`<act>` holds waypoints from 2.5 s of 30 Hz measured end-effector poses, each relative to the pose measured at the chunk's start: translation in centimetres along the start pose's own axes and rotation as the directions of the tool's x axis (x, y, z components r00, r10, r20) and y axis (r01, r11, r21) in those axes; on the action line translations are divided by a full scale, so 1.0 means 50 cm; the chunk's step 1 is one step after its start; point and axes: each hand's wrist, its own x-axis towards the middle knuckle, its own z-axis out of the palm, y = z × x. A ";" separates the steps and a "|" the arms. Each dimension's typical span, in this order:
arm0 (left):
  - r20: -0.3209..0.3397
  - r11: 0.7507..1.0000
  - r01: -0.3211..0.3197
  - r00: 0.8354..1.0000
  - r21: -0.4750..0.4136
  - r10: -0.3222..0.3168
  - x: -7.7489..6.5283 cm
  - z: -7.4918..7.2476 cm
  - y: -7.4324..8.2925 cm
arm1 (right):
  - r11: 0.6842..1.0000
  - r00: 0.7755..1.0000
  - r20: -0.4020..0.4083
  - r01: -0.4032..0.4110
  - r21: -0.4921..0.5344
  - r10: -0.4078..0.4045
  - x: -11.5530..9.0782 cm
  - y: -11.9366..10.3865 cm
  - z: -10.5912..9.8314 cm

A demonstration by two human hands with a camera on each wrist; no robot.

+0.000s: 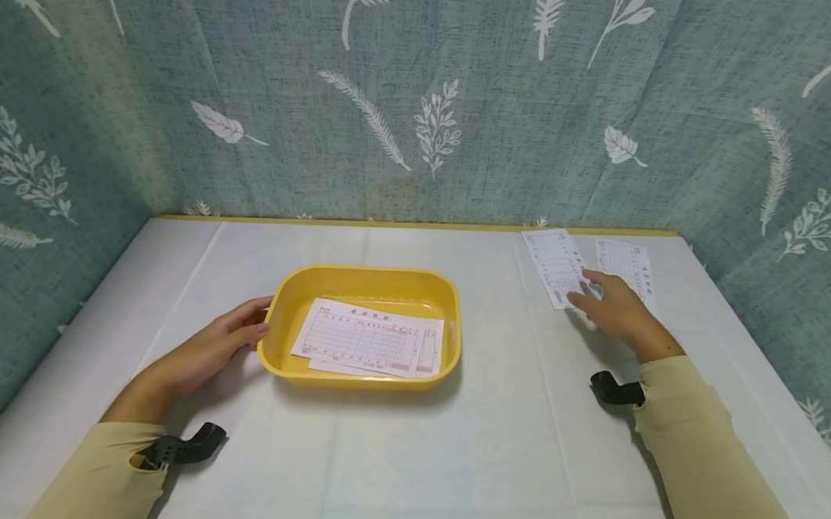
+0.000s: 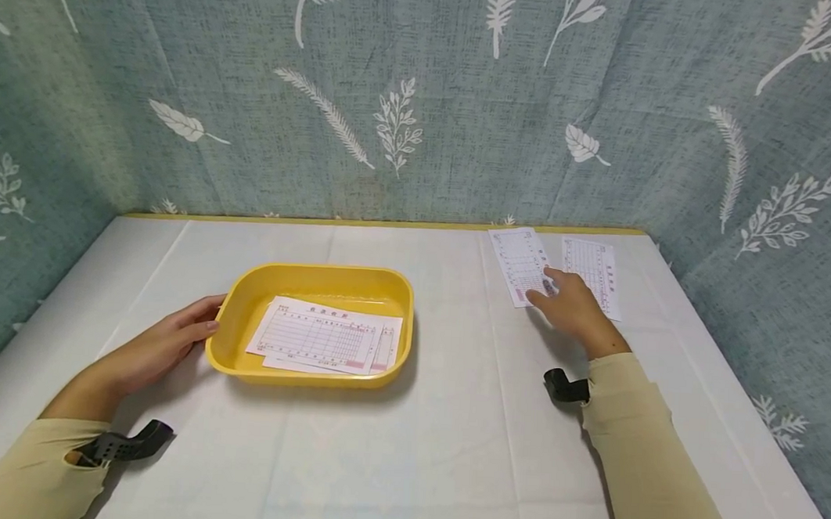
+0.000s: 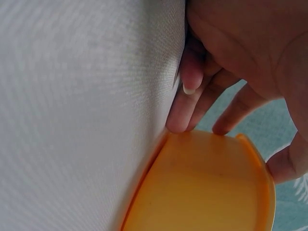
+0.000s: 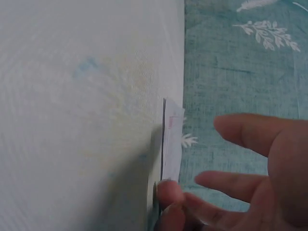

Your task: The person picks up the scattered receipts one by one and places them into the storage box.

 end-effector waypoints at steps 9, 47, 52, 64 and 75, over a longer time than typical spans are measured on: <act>-0.004 1.000 -0.010 1.000 -0.005 0.010 0.000 -0.002 -0.001 | 0.991 0.999 0.022 0.044 -0.127 -0.041 -0.002 0.002 0.005; -0.018 1.000 0.004 1.000 0.010 -0.004 -0.001 -0.002 0.000 | 0.962 0.973 -0.050 0.215 -0.166 -0.226 0.009 0.003 0.018; -0.014 1.000 0.008 1.000 0.010 -0.008 -0.001 -0.001 0.000 | 0.973 0.985 -0.034 0.163 -0.166 -0.170 0.015 0.001 0.022; -0.014 1.000 -0.007 1.000 0.012 0.007 -0.001 0.001 -0.005 | 0.981 0.997 -0.058 0.037 -0.193 -0.049 0.026 -0.015 0.033; -0.023 1.000 -0.002 1.000 0.000 0.002 -0.006 0.000 -0.002 | 0.984 0.997 -0.062 0.030 -0.174 -0.041 0.027 -0.023 0.037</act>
